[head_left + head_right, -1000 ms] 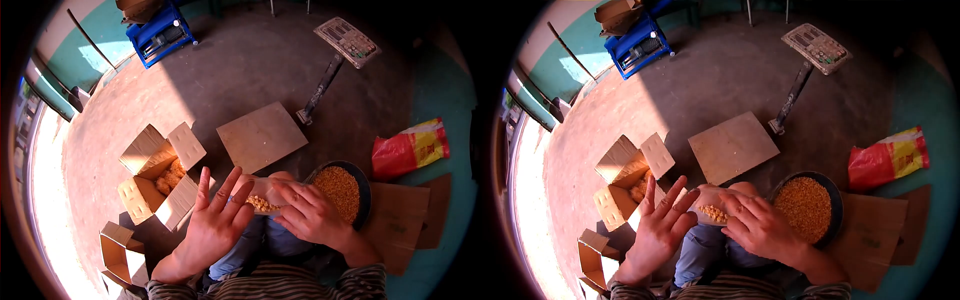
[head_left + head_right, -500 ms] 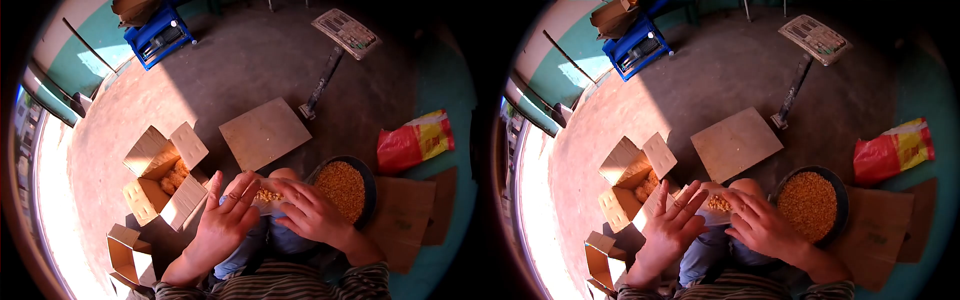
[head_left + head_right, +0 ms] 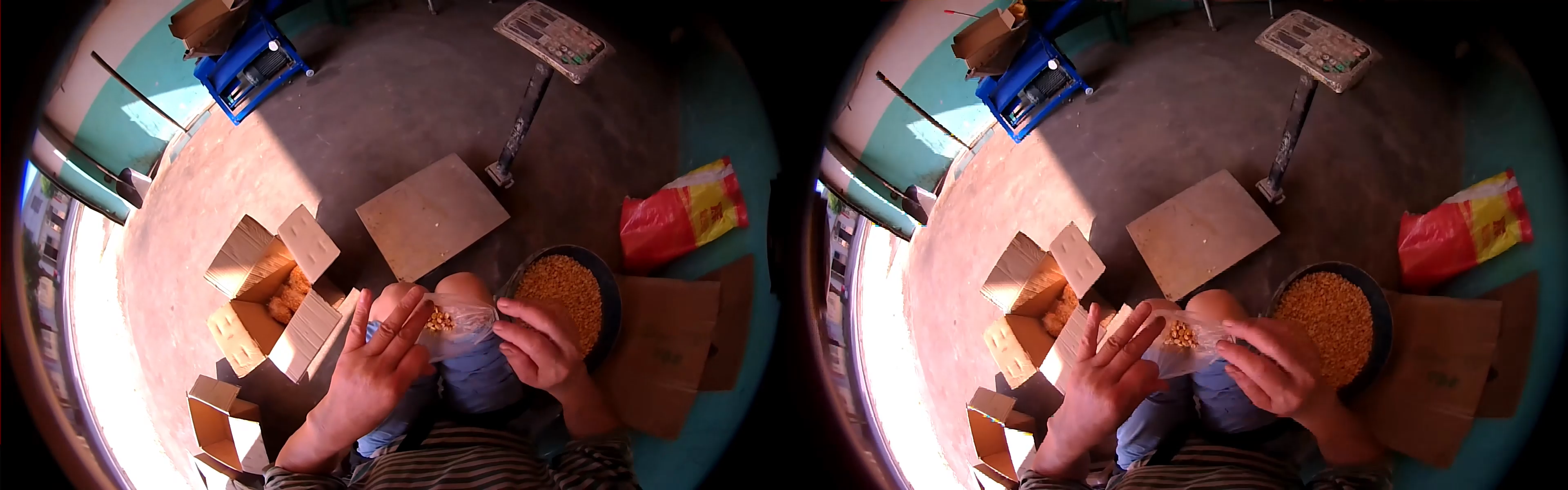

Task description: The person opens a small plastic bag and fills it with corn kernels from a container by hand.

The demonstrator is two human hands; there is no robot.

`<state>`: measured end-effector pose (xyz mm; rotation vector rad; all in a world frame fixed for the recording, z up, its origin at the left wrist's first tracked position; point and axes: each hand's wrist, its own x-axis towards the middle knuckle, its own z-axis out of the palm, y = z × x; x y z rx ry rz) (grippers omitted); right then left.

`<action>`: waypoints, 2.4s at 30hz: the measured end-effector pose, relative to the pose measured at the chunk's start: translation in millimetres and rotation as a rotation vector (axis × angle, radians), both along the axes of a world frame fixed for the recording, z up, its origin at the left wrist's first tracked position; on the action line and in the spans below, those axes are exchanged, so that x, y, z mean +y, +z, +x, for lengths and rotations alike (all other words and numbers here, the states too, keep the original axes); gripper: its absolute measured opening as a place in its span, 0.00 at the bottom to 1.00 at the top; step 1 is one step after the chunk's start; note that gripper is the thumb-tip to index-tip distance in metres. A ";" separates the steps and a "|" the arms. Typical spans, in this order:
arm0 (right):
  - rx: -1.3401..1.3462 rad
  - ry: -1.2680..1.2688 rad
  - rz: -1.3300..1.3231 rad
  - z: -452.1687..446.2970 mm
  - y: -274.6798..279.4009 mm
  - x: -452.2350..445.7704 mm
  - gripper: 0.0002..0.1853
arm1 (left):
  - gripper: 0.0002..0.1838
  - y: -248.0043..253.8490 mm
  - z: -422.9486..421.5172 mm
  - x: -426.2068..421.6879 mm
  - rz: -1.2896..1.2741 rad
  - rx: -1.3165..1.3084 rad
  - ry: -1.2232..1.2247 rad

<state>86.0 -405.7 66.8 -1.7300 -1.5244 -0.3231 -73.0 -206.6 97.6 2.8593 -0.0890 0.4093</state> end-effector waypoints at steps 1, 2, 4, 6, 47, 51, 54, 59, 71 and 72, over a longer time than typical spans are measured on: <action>0.096 -0.150 0.006 5.3 -10.9 -8.3 0.13 | 0.14 -0.2 -0.1 -0.1 0.001 0.000 0.000; 0.190 -0.300 0.013 12.8 -27.5 -15.8 0.12 | 0.14 -0.5 -0.1 -0.2 -0.006 0.000 0.002; 0.408 -0.609 -0.083 31.2 -57.9 -30.5 0.14 | 0.14 -0.8 0.3 -0.7 -0.014 0.000 0.003; 0.348 -0.911 -0.307 49.6 -118.7 -69.1 0.16 | 0.14 -1.5 0.2 -1.1 -0.026 -0.005 0.012; 2.412 -0.232 1.022 35.9 -233.2 -134.8 0.12 | 0.19 -38.6 0.7 -31.4 -1.187 -0.059 0.482; 2.458 -0.203 1.149 37.9 -235.8 -126.1 0.14 | 0.19 -37.6 1.5 -32.5 -1.183 -0.035 0.516; 2.368 -0.449 1.065 33.6 -204.5 -107.7 0.13 | 0.19 -36.3 1.4 -33.1 -1.219 -0.026 0.532; 2.500 0.007 1.028 38.6 -236.2 -130.1 0.13 | 0.19 -35.1 2.8 -33.8 -1.216 -0.054 0.512; 2.284 0.045 1.225 78.7 -152.0 -156.5 0.12 | 0.18 -31.4 4.3 -34.6 -1.216 -0.067 0.450; 2.230 0.052 1.183 81.7 -131.2 -152.4 0.12 | 0.17 -29.4 4.7 -34.2 -1.219 -0.047 0.457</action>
